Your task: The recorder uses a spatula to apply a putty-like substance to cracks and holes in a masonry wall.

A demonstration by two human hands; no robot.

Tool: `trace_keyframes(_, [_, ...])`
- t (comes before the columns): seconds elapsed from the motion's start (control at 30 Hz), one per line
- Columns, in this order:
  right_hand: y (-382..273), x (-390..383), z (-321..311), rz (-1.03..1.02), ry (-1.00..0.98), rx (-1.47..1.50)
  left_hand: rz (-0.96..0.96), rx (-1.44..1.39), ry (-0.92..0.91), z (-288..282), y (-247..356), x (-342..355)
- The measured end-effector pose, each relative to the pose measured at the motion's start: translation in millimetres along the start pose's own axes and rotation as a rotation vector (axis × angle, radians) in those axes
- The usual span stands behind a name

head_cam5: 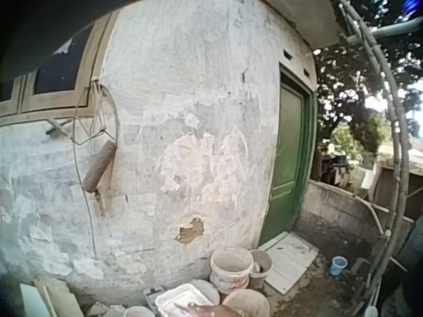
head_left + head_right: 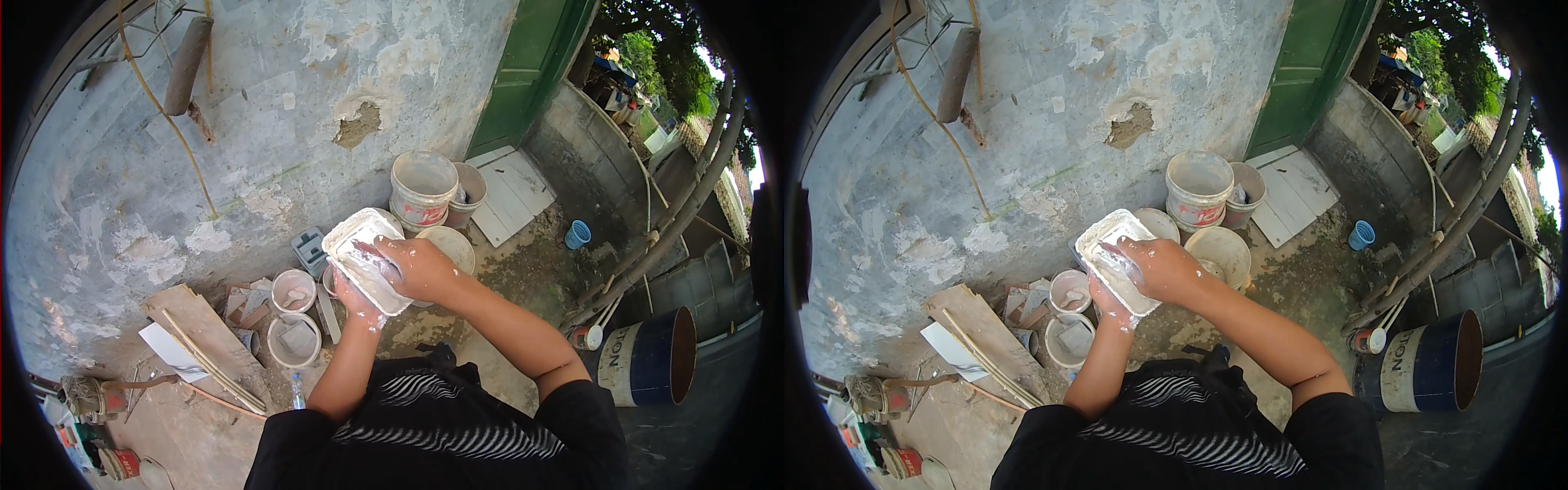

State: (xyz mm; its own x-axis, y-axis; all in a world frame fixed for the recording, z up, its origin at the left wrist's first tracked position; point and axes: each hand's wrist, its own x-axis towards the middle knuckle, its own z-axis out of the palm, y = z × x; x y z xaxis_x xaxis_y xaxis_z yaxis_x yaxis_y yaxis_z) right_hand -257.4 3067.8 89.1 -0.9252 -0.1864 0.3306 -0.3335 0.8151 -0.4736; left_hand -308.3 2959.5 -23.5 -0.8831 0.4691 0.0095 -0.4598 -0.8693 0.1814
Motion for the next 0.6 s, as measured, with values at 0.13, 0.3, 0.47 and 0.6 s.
trace_keyframes(0.13, [13.9, 12.8, -21.2, -0.008, 0.082, -0.042, -0.03, -0.067, -0.075, 7.1, -2.2, 1.1])
trace_keyframes(0.3, [8.6, 12.4, -53.3, 0.086, 0.189, 0.014, -0.056, -0.091, -0.163, 13.4, 1.7, 0.5])
trace_keyframes(0.47, [10.0, -1.3, -40.2, 0.135, 0.181, -0.128, 0.021, -0.108, -0.138, 18.5, -2.1, 0.5])
trace_keyframes(0.6, [4.7, -7.3, -24.7, 0.23, 0.157, -0.108, 0.14, -0.134, -0.078, 19.7, -11.8, -1.7])
